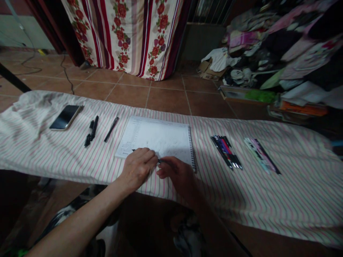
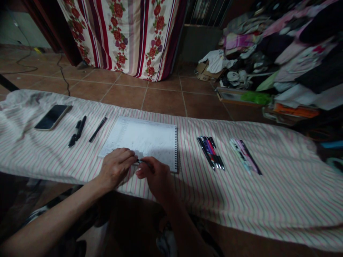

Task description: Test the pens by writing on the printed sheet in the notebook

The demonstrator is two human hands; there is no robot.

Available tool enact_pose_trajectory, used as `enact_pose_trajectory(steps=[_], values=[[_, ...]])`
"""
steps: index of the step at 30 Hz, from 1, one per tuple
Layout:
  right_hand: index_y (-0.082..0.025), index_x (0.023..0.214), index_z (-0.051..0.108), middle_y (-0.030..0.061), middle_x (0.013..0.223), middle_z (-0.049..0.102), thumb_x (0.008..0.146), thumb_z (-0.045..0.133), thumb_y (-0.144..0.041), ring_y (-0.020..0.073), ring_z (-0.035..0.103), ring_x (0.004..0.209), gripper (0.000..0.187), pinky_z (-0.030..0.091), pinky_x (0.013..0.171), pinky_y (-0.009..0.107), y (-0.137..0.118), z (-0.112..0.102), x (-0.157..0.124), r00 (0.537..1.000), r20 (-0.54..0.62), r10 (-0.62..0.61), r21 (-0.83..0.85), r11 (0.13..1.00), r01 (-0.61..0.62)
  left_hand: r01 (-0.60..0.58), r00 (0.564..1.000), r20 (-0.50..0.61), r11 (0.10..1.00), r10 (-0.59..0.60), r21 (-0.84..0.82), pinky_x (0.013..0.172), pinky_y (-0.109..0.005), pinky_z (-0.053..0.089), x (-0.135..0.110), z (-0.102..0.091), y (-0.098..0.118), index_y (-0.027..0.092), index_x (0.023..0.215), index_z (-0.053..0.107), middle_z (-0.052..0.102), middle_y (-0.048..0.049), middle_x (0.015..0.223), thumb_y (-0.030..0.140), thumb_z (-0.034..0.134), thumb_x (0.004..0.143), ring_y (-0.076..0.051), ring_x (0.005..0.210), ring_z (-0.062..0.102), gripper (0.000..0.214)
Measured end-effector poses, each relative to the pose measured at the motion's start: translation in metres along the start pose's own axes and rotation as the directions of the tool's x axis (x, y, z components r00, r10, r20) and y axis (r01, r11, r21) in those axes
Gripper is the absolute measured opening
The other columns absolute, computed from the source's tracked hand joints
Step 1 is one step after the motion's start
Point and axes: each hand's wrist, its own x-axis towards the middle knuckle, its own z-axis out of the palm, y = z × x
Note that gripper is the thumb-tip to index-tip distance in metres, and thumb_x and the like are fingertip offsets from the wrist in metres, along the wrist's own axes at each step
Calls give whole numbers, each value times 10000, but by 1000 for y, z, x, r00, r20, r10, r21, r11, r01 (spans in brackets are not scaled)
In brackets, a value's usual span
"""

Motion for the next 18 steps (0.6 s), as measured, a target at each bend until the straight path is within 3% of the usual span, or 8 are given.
enact_pose_trajectory(steps=[4, 9, 14, 18], values=[[-175, 1007, 554, 28, 685, 707, 775, 622, -352, 186, 691, 605, 299, 553, 589, 294, -1, -2, 3, 999, -21, 34, 132, 991, -30, 104, 994, 27, 992, -103, -69, 591, -303, 413, 1, 3, -2, 161, 769, 623, 608, -50, 716, 215, 425, 906, -180, 690, 528, 247], [-176, 911, 580, 24, 682, 695, 785, 614, -368, 173, 686, 607, 232, 554, 555, 267, -3, -7, 5, 995, -101, -12, 119, 993, 24, 237, 971, 19, 947, -239, -217, 628, -289, 453, 2, 6, -6, 155, 780, 604, 606, -60, 741, 226, 481, 884, -174, 725, 554, 176], [-167, 879, 632, 4, 581, 670, 787, 609, -340, 147, 664, 541, 198, 538, 538, 232, -8, -6, 4, 990, -141, -26, 74, 997, 37, 243, 969, 22, 943, -244, -229, 629, -294, 466, 3, 6, -6, 159, 772, 588, 608, -56, 743, 194, 492, 868, -174, 721, 558, 140], [-157, 855, 644, 11, 573, 661, 786, 599, -397, 139, 642, 481, 254, 514, 469, 217, -11, -4, 1, 988, -156, -1, 77, 997, 13, 183, 981, -32, 969, -191, -167, 625, -294, 461, 4, 4, -2, 167, 767, 588, 616, -53, 731, 194, 467, 878, -171, 715, 562, 167]])
